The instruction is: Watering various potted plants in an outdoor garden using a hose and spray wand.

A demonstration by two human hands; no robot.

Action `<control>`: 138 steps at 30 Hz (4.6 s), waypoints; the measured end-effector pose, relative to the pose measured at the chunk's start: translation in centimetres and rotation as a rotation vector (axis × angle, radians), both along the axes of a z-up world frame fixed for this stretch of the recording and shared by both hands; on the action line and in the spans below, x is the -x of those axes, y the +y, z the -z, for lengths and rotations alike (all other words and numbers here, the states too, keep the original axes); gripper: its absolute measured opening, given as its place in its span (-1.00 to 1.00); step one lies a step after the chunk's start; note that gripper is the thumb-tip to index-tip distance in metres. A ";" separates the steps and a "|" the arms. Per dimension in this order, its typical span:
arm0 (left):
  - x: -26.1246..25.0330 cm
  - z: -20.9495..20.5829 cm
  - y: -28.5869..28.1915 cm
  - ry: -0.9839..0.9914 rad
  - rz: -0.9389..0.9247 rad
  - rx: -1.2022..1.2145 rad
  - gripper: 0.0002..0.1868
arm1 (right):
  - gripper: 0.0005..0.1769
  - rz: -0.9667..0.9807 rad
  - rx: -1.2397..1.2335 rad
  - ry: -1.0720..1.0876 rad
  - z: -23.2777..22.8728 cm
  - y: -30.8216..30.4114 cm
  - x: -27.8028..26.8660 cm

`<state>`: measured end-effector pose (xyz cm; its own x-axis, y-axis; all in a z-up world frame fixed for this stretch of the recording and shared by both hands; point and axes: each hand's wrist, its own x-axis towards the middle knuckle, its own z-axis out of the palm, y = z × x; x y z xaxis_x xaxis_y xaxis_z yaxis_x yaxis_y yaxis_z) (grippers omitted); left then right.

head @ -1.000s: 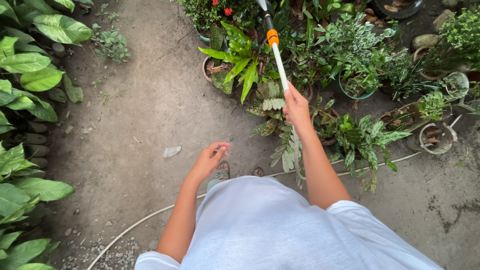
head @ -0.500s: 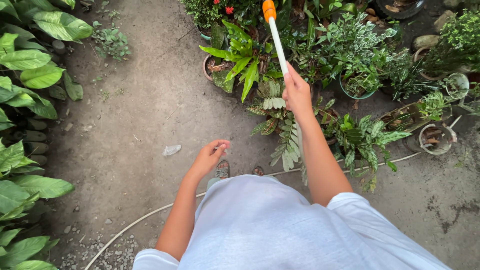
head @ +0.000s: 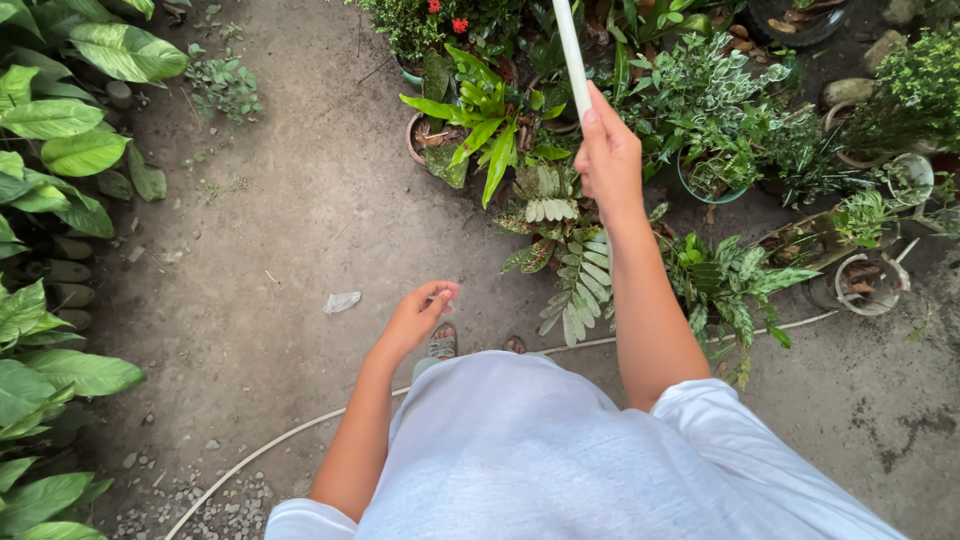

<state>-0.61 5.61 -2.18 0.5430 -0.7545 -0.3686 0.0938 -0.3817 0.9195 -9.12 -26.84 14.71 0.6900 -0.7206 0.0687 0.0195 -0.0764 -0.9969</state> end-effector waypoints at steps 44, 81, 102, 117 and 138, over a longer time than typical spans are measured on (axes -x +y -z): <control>1.4 -1.1 -0.7 0.157 0.022 -0.017 -0.67 | -0.43 0.104 -0.305 0.276 11.2 0.4 1.8; 13.4 4.7 -10.0 0.102 0.476 0.066 -0.67 | -0.46 0.660 -0.586 0.128 20.2 -2.1 31.5; 10.7 4.6 8.5 0.110 0.389 -0.089 -0.63 | -0.46 0.940 -0.577 0.027 21.6 9.9 39.0; 15.9 3.4 10.4 0.044 0.599 -0.103 -0.66 | -0.48 1.064 -0.324 -0.020 15.2 19.7 45.5; 24.0 5.1 5.9 0.127 0.685 0.048 -0.66 | -0.43 1.039 -0.390 -0.028 11.8 23.0 52.5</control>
